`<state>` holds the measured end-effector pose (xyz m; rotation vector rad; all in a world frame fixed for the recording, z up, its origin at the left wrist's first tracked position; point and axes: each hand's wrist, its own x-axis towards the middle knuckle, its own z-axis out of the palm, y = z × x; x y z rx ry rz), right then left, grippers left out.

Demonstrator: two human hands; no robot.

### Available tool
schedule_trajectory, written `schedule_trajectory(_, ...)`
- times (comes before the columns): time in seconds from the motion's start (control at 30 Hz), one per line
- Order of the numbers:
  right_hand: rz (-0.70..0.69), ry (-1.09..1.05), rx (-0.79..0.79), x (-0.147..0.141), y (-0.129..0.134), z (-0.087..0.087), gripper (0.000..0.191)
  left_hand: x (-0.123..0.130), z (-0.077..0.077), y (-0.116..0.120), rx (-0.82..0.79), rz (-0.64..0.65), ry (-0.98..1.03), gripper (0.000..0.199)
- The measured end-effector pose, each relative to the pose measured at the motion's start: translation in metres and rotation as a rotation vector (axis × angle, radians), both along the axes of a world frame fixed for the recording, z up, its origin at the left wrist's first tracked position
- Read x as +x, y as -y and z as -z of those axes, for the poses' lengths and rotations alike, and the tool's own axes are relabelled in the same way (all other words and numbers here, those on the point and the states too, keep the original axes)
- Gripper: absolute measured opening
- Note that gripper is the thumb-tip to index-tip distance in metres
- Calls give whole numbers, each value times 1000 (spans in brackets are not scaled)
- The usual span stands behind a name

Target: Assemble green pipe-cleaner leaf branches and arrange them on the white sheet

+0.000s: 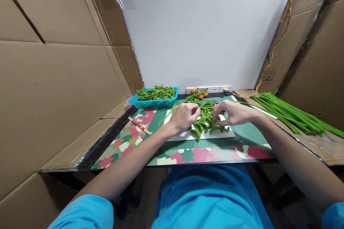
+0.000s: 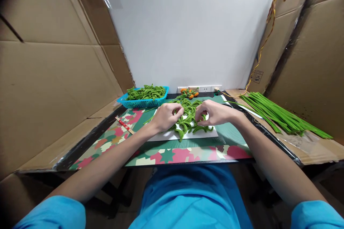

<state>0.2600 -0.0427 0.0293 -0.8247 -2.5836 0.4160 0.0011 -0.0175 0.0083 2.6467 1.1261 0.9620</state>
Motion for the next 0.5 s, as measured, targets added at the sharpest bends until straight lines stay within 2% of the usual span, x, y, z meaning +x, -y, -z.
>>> schedule_trajectory(0.13, -22, 135, -54, 0, 4, 1, 7, -3, 1, -6, 4, -19, -7, 33)
schedule_trajectory(0.33, 30, 192, -65, -5, 9, 6, 26, -5, 0, -8, -31, 34, -2, 31)
schedule_trajectory(0.5, 35, 205, -25, -9, 8, 10, 25, -11, -5, -16, -161, 113, 101, 31)
